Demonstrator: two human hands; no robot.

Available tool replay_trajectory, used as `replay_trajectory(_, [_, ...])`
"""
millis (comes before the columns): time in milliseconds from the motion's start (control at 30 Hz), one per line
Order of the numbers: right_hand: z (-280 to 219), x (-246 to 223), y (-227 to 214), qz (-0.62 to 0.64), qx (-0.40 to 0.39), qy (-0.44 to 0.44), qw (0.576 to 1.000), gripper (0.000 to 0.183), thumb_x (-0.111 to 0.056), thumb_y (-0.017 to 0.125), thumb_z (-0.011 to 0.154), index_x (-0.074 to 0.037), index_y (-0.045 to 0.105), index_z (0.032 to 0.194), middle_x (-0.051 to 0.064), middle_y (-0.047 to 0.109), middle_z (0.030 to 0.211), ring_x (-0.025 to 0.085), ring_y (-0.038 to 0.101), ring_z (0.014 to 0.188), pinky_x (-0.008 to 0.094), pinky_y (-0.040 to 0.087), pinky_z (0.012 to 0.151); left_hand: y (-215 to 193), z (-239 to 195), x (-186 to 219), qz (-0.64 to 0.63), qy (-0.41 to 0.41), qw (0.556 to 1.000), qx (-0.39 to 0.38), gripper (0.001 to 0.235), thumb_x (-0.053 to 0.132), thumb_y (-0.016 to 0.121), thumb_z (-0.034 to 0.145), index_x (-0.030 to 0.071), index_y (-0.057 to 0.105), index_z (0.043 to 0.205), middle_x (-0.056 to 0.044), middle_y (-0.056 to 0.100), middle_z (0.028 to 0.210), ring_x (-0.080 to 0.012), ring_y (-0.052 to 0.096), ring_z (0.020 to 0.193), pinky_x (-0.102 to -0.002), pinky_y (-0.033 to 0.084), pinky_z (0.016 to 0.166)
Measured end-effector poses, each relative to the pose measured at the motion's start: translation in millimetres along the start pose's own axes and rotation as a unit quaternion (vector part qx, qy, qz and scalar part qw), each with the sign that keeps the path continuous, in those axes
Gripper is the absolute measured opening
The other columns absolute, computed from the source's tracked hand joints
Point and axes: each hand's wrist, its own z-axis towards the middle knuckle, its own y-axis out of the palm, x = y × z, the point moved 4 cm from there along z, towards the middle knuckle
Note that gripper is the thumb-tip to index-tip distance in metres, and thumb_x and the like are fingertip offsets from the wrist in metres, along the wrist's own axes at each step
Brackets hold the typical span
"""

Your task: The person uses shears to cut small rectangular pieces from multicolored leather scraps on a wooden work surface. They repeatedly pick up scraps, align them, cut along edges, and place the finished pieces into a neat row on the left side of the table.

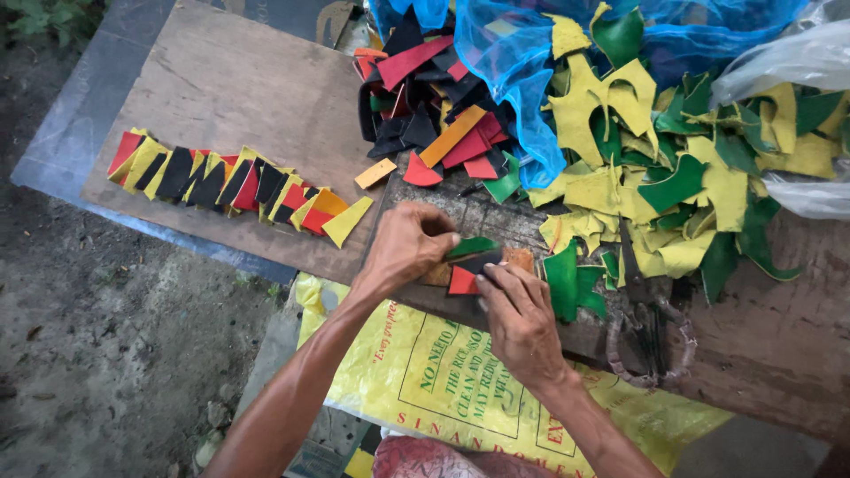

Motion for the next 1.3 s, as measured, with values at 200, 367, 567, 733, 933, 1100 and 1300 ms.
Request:
replay_trajectory(200, [1,5,2,0.035,0.018,0.004,0.999,0.032,0.001,0.070,0.085,-0.002,0.073,0.117,0.012,0.068,0.126,0.031,0.060,0.123,0.044,0.044,0.104,4,2,3,0.033,-0.024,0.998,-0.040,0.021,0.020,0.078,0.076,0.005,0.080,0.092,-0.011,0.079,0.080,-0.0196,0.078,0.073,-0.033,0.060,0.071])
replay_trajectory(367, [-1,6,4,0.020,0.021,0.004,1.000,0.031,-0.001,0.071,0.085,-0.003,0.074,0.116,0.010,0.069,0.124,0.030,0.058,0.126,0.046,0.041,0.106,4,0,7,0.047,-0.005,0.999,-0.026,0.020,0.019,0.079,0.075,0.007,0.081,0.091,-0.010,0.079,0.081,-0.0206,0.078,0.074,-0.033,0.059,0.072])
replay_trajectory(567, [4,4,3,0.003,0.007,-0.003,1.000,0.031,0.001,0.070,0.081,-0.004,0.075,0.111,0.010,0.070,0.121,0.031,0.053,0.135,0.053,0.033,0.113,4,-1,8,0.070,-0.015,0.997,-0.028,0.020,0.021,0.080,0.076,0.009,0.082,0.091,-0.012,0.078,0.078,-0.0215,0.076,0.071,-0.035,0.059,0.071])
replay_trajectory(733, [7,3,2,-0.001,0.010,-0.009,1.000,0.027,-0.001,0.070,0.085,-0.004,0.076,0.111,0.010,0.070,0.118,0.031,0.052,0.137,0.054,0.031,0.114,4,-1,6,0.076,-0.018,0.997,-0.024,0.020,0.023,0.080,0.076,0.010,0.082,0.091,-0.012,0.077,0.075,-0.0217,0.076,0.068,-0.035,0.059,0.070])
replay_trajectory(933, [12,3,-1,0.000,0.004,-0.016,1.000,0.023,-0.002,0.071,0.085,-0.003,0.076,0.107,0.010,0.070,0.116,0.032,0.052,0.136,0.054,0.031,0.114,8,0,8,0.090,0.006,0.996,-0.001,0.019,0.025,0.082,0.075,0.011,0.083,0.088,-0.011,0.077,0.075,-0.0220,0.074,0.068,-0.036,0.058,0.068])
replay_trajectory(1100, [18,2,-3,0.006,-0.006,-0.026,1.000,0.023,-0.002,0.070,0.083,-0.002,0.075,0.105,0.011,0.070,0.115,0.033,0.053,0.134,0.055,0.031,0.113,8,-3,12,0.096,-0.009,0.995,0.000,0.017,0.025,0.080,0.078,0.011,0.082,0.088,-0.011,0.076,0.072,-0.0221,0.075,0.067,-0.036,0.057,0.068])
replay_trajectory(1300, [25,4,-2,0.016,-0.019,-0.057,0.998,0.023,0.000,0.069,0.082,0.003,0.072,0.105,0.016,0.070,0.115,0.033,0.058,0.131,0.053,0.036,0.112,10,-7,16,0.123,0.048,0.991,-0.007,0.017,0.024,0.079,0.080,0.009,0.079,0.088,-0.011,0.074,0.077,-0.0254,0.073,0.071,-0.040,0.055,0.067])
